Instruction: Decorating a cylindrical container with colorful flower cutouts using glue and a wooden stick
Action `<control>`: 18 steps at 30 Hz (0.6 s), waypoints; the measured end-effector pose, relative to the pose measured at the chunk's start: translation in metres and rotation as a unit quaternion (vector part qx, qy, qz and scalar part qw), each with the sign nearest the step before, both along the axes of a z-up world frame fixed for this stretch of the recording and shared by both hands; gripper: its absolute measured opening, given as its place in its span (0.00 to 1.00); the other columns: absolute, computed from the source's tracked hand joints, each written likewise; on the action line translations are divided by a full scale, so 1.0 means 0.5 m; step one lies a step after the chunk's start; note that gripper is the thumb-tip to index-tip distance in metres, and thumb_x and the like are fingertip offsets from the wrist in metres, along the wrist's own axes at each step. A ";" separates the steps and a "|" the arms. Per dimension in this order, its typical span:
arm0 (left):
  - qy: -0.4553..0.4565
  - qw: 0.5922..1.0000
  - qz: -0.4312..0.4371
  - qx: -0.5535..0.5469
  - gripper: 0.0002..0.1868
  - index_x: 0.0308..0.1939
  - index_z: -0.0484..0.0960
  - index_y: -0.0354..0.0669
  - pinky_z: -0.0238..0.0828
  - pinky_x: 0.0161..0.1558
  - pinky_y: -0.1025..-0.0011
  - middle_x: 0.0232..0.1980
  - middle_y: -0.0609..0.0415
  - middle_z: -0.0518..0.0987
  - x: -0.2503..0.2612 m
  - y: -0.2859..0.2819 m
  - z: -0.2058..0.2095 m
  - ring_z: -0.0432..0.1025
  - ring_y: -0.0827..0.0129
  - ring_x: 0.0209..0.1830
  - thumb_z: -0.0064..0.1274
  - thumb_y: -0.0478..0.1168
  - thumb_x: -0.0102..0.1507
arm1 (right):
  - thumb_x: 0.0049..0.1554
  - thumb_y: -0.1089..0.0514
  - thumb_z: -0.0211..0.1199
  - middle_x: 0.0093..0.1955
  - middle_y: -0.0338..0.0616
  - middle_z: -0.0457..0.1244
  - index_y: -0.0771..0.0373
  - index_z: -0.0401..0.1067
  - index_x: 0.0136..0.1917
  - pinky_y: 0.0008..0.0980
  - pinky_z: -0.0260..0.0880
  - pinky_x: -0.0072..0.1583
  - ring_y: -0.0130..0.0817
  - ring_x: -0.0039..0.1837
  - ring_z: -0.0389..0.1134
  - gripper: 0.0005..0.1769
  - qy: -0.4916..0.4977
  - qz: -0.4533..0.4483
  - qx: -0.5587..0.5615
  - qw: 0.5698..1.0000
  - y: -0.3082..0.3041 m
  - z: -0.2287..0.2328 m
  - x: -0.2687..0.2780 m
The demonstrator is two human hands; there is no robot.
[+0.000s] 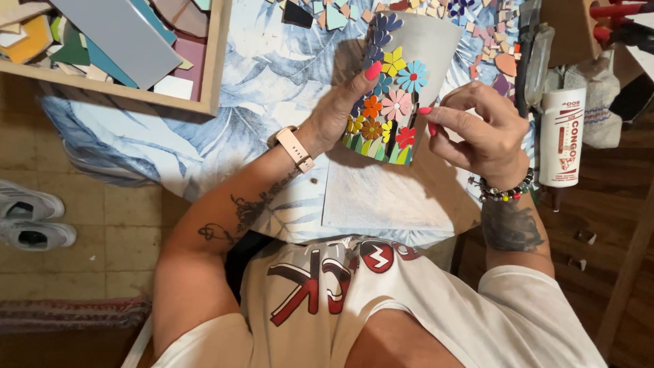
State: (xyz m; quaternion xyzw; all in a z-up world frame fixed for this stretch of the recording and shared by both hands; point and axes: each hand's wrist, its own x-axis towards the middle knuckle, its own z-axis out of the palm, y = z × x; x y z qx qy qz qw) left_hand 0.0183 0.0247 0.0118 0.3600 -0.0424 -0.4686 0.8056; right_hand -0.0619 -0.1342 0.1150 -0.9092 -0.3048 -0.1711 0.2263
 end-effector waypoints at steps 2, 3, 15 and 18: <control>-0.012 1.000 0.004 0.003 0.44 0.51 0.66 0.47 0.63 0.55 0.60 0.51 0.49 0.72 -0.002 -0.001 -0.008 0.67 0.59 0.52 0.51 0.67 0.37 | 0.46 0.79 0.53 0.33 0.55 0.55 0.75 0.70 0.43 0.34 0.59 0.37 0.43 0.34 0.57 0.11 -0.007 0.000 -0.005 1.000 -0.001 -0.003 -0.001; -0.023 1.000 0.008 0.007 0.43 0.50 0.67 0.47 0.62 0.55 0.60 0.51 0.49 0.72 -0.002 -0.002 -0.012 0.67 0.59 0.52 0.50 0.67 0.38 | 0.45 0.81 0.51 0.33 0.54 0.55 0.75 0.70 0.43 0.33 0.59 0.36 0.42 0.33 0.57 0.13 -0.013 -0.001 -0.009 1.000 -0.001 -0.005 -0.001; 0.012 0.999 -0.012 -0.030 0.44 0.50 0.66 0.45 0.70 0.48 0.63 0.45 0.49 0.75 -0.001 0.002 0.001 0.72 0.60 0.44 0.51 0.65 0.37 | 0.46 0.79 0.52 0.32 0.55 0.55 0.77 0.69 0.42 0.33 0.59 0.36 0.42 0.33 0.57 0.10 -0.016 0.001 -0.005 1.000 0.005 0.000 0.006; 0.004 1.000 -0.003 -0.030 0.43 0.49 0.66 0.45 0.67 0.50 0.61 0.45 0.49 0.75 -0.002 -0.003 -0.013 0.71 0.60 0.46 0.52 0.65 0.37 | 0.47 0.79 0.52 0.33 0.55 0.54 0.77 0.69 0.43 0.34 0.59 0.36 0.42 0.33 0.57 0.10 -0.019 0.006 -0.005 1.000 0.005 0.000 0.006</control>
